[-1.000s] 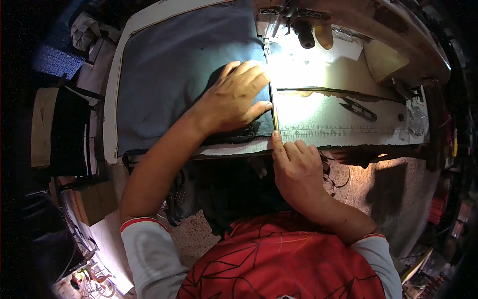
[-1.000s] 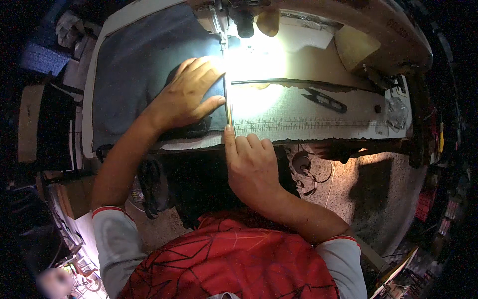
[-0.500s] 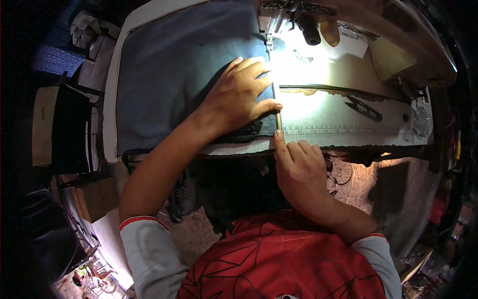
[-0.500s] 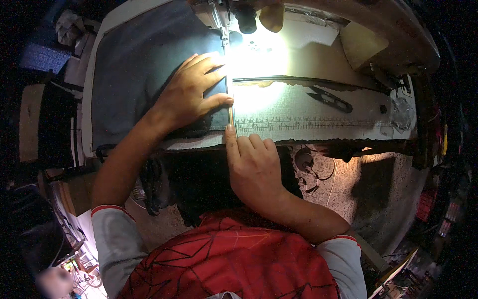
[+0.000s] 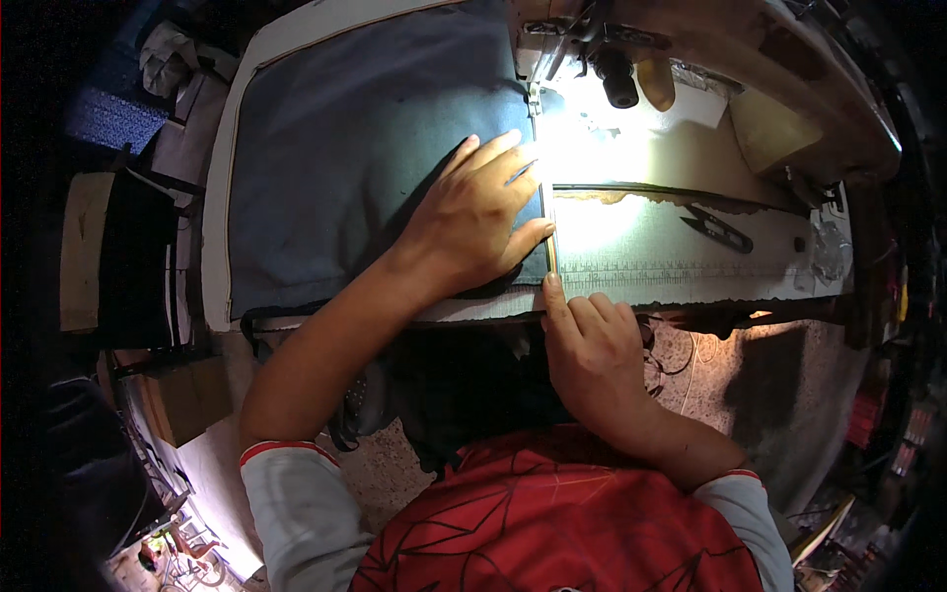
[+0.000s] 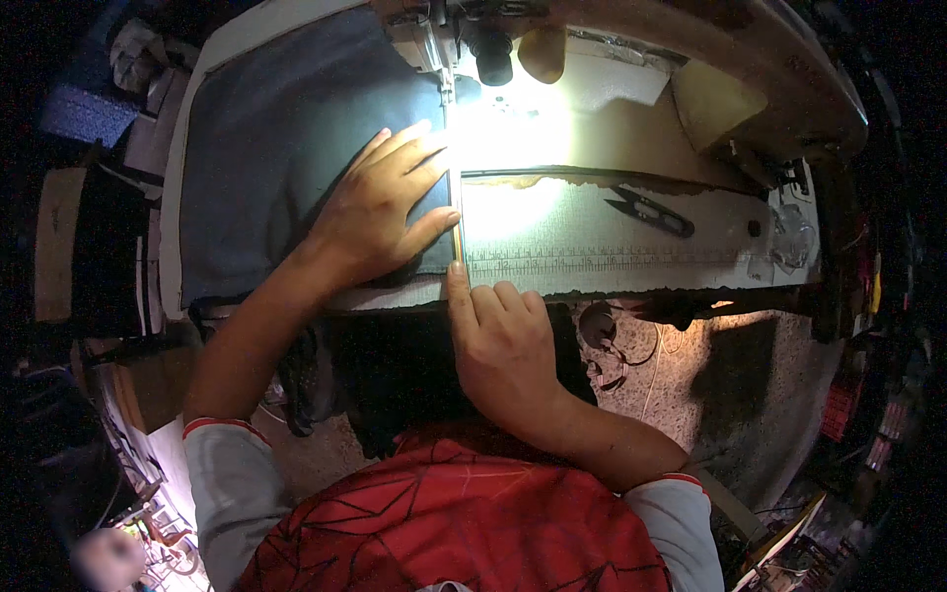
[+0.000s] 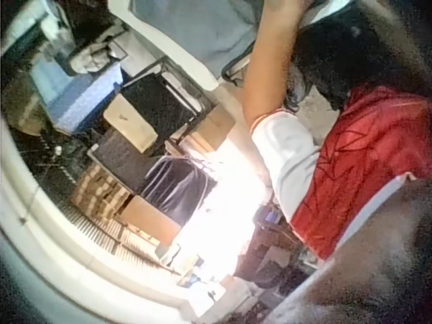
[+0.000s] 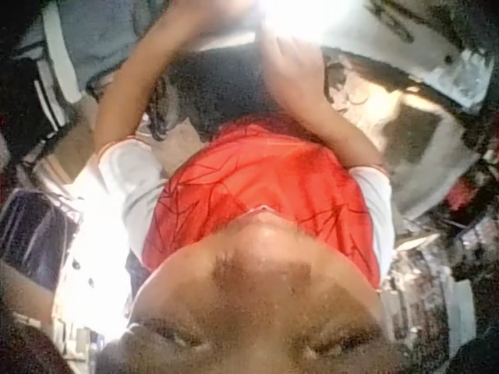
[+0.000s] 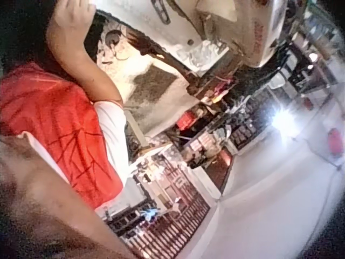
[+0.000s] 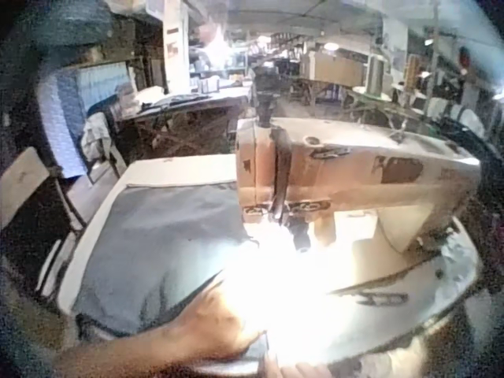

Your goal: Sewing a piece of fabric using an industrial sewing machine and trimming threads with snips.

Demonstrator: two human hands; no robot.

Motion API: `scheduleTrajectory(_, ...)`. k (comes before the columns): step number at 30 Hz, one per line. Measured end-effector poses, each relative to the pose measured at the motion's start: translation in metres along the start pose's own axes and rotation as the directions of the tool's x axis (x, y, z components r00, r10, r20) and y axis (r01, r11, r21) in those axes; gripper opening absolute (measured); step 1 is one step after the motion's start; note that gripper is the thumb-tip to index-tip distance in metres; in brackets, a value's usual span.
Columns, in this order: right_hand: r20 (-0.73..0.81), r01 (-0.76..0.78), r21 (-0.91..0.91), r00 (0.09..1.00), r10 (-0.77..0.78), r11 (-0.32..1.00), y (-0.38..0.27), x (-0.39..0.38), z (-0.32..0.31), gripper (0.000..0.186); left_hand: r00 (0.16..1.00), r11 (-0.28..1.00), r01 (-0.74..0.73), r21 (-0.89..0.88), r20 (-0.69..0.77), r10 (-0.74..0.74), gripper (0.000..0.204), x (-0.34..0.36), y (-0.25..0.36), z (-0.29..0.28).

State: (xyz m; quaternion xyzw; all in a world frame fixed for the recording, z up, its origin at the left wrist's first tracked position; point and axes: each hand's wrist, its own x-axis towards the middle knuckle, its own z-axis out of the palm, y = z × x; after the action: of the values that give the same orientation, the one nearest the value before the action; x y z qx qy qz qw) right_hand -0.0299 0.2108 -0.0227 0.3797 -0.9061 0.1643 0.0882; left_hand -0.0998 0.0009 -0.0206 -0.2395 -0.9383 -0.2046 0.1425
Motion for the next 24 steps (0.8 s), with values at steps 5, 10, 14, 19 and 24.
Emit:
scheduleTrajectory(5,0.020,0.008,0.022,1.000,-0.009,1.000,0.001,0.000,-0.001,0.051,0.999,0.999,0.025,-0.026,0.022,-0.024,0.049,0.001,0.002,0.001)
scheduleTrajectory(10,0.041,0.015,0.020,0.999,-0.016,1.000,0.001,0.001,-0.004,0.052,0.999,0.999,0.030,-0.033,0.037,-0.029,0.051,0.002,0.003,-0.002)
scheduleTrajectory(14,0.058,0.010,0.027,0.998,-0.012,1.000,0.001,0.003,-0.007,0.052,0.998,0.998,0.045,-0.039,0.052,-0.043,0.050,0.004,0.004,-0.004)
scheduleTrajectory(19,0.068,0.013,0.046,0.998,-0.016,0.999,0.004,0.005,-0.007,0.052,0.997,0.998,0.043,-0.042,0.066,-0.041,0.050,0.005,0.002,-0.004)
scheduleTrajectory(24,0.068,0.010,0.040,0.998,-0.012,0.999,0.006,0.011,-0.007,0.050,0.997,0.998,0.044,-0.042,0.070,-0.041,0.051,0.008,-0.003,-0.005)
